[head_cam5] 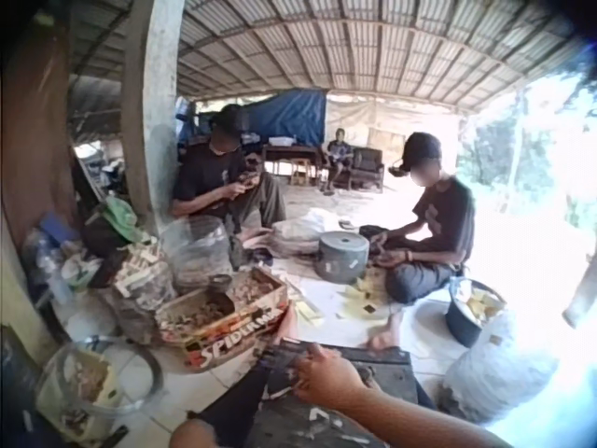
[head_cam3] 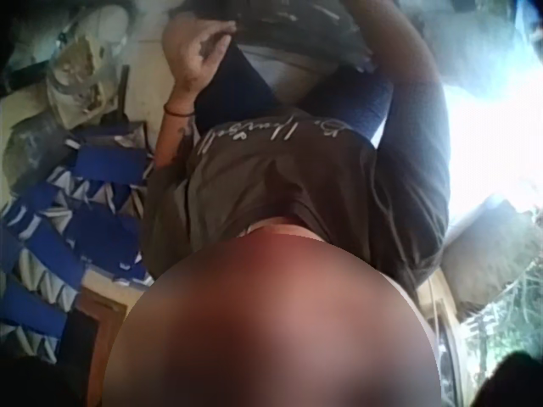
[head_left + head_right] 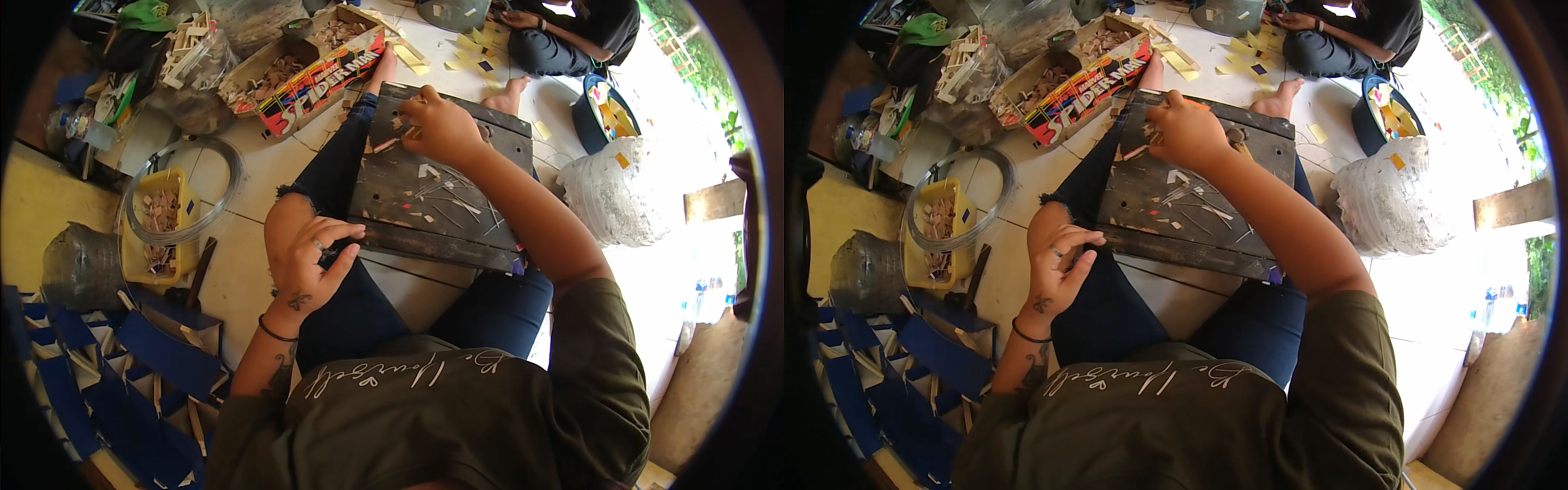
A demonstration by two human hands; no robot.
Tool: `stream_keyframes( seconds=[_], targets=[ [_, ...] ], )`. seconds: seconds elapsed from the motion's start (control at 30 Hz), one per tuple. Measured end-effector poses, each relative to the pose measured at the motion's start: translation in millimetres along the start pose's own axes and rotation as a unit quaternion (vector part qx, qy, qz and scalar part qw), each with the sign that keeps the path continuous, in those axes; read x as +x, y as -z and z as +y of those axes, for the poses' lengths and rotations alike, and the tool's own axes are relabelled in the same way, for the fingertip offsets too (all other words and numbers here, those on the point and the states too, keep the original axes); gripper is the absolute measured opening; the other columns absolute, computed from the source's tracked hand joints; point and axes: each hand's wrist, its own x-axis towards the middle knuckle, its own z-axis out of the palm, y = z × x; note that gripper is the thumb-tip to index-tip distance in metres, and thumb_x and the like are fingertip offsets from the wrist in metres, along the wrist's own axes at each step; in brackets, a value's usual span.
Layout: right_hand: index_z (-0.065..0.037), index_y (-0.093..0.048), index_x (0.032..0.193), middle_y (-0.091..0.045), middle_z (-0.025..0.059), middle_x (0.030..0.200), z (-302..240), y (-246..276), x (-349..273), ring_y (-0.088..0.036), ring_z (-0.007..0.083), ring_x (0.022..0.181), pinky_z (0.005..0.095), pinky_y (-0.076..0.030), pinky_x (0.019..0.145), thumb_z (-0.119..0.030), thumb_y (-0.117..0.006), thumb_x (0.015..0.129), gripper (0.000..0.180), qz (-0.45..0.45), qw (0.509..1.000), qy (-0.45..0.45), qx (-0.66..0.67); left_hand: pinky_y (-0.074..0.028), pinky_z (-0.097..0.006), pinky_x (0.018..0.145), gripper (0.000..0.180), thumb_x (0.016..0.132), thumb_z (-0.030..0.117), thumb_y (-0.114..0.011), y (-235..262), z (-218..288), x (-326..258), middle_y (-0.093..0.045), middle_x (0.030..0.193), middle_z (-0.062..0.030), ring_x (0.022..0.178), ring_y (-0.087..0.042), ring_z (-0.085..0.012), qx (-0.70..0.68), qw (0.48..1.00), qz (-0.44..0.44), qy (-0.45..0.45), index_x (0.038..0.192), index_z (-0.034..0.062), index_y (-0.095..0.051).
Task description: The person sits on the floor and repeatedly picks up small wooden blocks and nails, then uses a hammer to drive the nails into the blocks. The person occasionally gathers the finished pieces and places them into a nearby container.
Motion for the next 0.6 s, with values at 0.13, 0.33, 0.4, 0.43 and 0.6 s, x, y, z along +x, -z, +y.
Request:
stream_keyframes(
  seconds=[0.13, 0.33, 0.4, 0.43, 0.6],
  targets=[
    [-0.019, -0.064, 0.117, -0.053, 0.0117, 0.116, -4.8, -7.2, 2.5, -0.062, 0.0295, 0.104, 0.0407, -0.056, 0.077, -0.038, -0.072, 0.077, 0.045, -0.005, 0.997, 0.060, -0.051, -0.047, -0.035, 0.087, 0.022, 0.084, 0.003, -0.067, 13.3, -15.0, 6.9, -0.068, 0.100, -0.0116, 0.093, -0.064, -0.0262, 0.040, 0.999, 0.017, -0.017, 0.105, 0.0004, -0.066],
    [-0.023, -0.050, 0.137, -0.050, 0.0122, 0.127, 4.1, -6.3, -11.5, -0.051, 0.0305, 0.121, 0.0446, -0.048, 0.094, -0.053, -0.068, 0.080, 0.067, -0.003, 0.991, 0.089, -0.095, -0.045, -0.033, 0.094, 0.031, 0.085, 0.009, -0.067, -0.9, -30.2, 35.8, -0.064, 0.111, -0.0110, 0.102, -0.061, -0.0272, 0.135, 0.990, 0.038, -0.021, 0.115, 0.0023, -0.063],
    [-0.024, -0.045, 0.142, -0.048, 0.0133, 0.133, 5.5, -6.3, -15.6, -0.048, 0.0327, 0.125, 0.0486, -0.041, 0.101, -0.057, -0.069, 0.079, 0.075, 0.001, 0.991, 0.095, -0.100, -0.044, -0.035, 0.098, 0.033, 0.085, 0.010, -0.067, -12.5, -38.4, 52.4, -0.061, 0.117, -0.0125, 0.108, -0.059, -0.0289, 0.102, 0.992, 0.057, -0.036, 0.117, 0.0020, -0.062],
    [-0.024, -0.043, 0.143, -0.046, 0.0139, 0.136, 5.5, -6.3, -18.2, -0.046, 0.0338, 0.127, 0.0507, -0.037, 0.105, -0.059, -0.069, 0.077, 0.079, -0.002, 0.992, 0.089, -0.090, -0.040, -0.037, 0.103, 0.039, 0.085, 0.011, -0.067, -15.7, -41.7, 58.0, -0.056, 0.124, -0.0137, 0.117, -0.053, -0.0306, 0.101, 0.993, 0.041, -0.038, 0.122, 0.0025, -0.059],
    [-0.025, -0.035, 0.149, -0.043, 0.0146, 0.141, 7.2, -1.9, -24.3, -0.044, 0.0363, 0.130, 0.0558, -0.029, 0.110, -0.064, -0.074, 0.069, 0.097, 0.027, 0.994, 0.102, -0.032, -0.043, -0.040, 0.097, 0.045, 0.082, 0.012, -0.070, -33.2, -52.2, 80.0, -0.058, 0.117, -0.0137, 0.110, -0.053, -0.0321, 0.148, 0.986, 0.047, -0.059, 0.124, 0.0040, -0.057]
  ],
)
